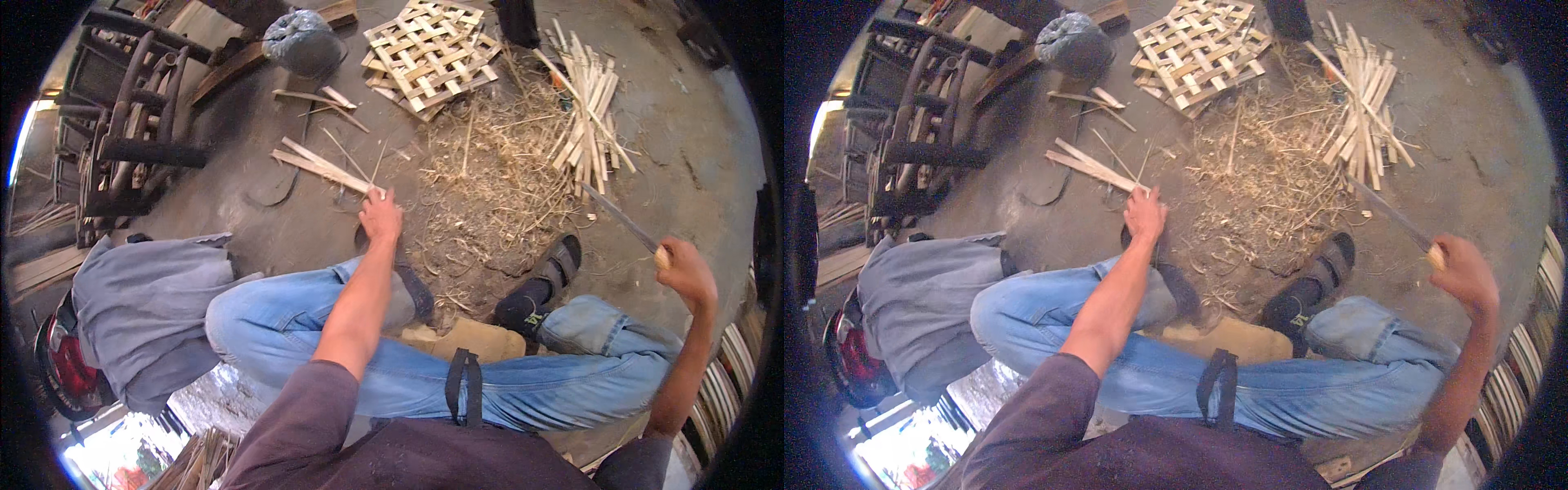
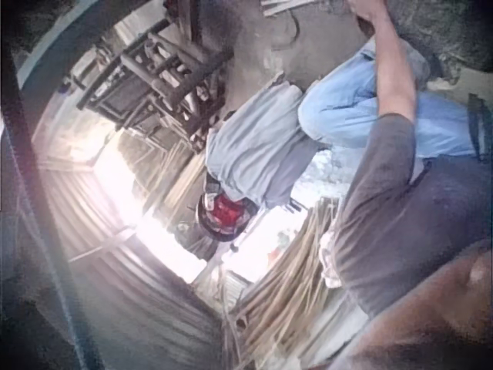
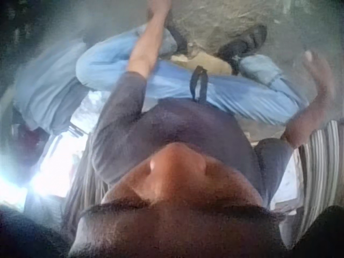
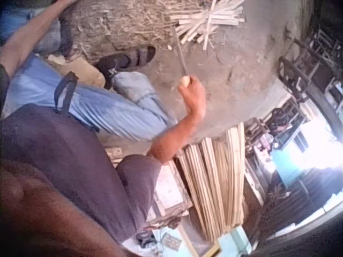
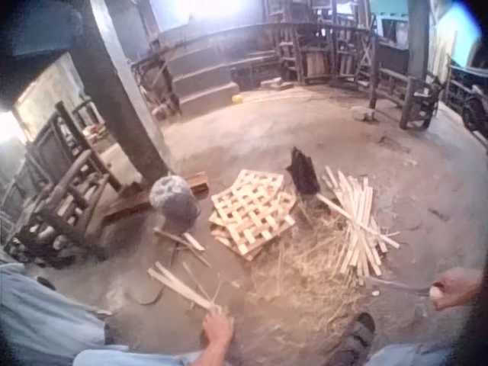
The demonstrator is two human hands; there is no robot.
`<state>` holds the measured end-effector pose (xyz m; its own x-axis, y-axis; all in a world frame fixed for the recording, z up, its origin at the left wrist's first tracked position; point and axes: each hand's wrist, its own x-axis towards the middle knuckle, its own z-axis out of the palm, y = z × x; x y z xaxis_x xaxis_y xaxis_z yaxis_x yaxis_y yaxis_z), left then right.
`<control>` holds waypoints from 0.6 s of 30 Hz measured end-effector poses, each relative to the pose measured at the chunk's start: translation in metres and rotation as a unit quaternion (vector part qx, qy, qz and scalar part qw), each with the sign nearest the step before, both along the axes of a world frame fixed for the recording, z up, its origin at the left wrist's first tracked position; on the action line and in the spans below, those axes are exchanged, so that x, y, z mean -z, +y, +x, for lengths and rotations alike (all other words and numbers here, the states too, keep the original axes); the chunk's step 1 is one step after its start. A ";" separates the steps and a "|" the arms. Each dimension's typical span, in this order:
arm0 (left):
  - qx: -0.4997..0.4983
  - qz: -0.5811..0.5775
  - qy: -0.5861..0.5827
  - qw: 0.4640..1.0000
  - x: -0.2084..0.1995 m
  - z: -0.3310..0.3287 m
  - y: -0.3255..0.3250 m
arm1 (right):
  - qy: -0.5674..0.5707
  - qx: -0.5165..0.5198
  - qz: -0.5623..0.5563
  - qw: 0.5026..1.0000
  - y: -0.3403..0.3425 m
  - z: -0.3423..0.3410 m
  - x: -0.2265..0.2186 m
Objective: The person sits on the floor and uses a large knife to shave and shape a thin wooden stick. They repeatedly scrape the blade along the wood to remove thin layers, occasionally pausing to inspect the stick before continuing.
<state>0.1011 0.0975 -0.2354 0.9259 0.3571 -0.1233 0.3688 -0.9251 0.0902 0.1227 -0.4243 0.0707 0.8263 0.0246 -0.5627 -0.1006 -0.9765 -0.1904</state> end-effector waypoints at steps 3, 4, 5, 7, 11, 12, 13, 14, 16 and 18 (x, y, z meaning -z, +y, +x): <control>-0.001 -0.047 0.014 0.999 0.025 -0.004 0.024 | -0.017 -0.021 0.012 1.000 0.007 0.003 0.005; 0.006 -0.051 -0.036 0.998 0.022 -0.006 0.027 | -0.028 -0.024 0.023 0.999 0.007 0.003 0.005; 0.012 -0.055 -0.086 0.995 0.021 -0.006 0.028 | -0.020 -0.025 0.016 0.999 0.005 0.002 0.001; 0.003 -0.022 -0.149 0.989 0.000 0.010 0.026 | -0.002 -0.029 0.008 1.000 0.003 0.002 -0.003; -0.074 0.125 -0.278 0.950 -0.067 0.062 0.063 | -0.029 -0.034 0.012 0.999 -0.002 0.000 0.002; -0.087 0.149 -0.327 0.929 -0.084 0.078 0.090 | -0.027 -0.032 0.012 0.999 0.003 0.002 0.001; -0.059 0.135 -0.429 0.891 -0.112 0.093 0.113 | -0.026 -0.028 0.009 0.999 0.006 0.002 0.001; -0.015 0.217 -0.540 0.813 -0.141 0.107 0.134 | -0.030 -0.033 0.018 0.999 0.006 0.001 0.003; -0.019 0.059 -0.607 0.792 -0.225 0.126 0.155 | -0.043 -0.035 0.033 0.998 0.003 -0.001 0.005; -0.038 -0.111 -0.641 0.758 -0.274 0.144 0.163 | -0.053 -0.034 0.028 0.998 0.007 -0.002 0.002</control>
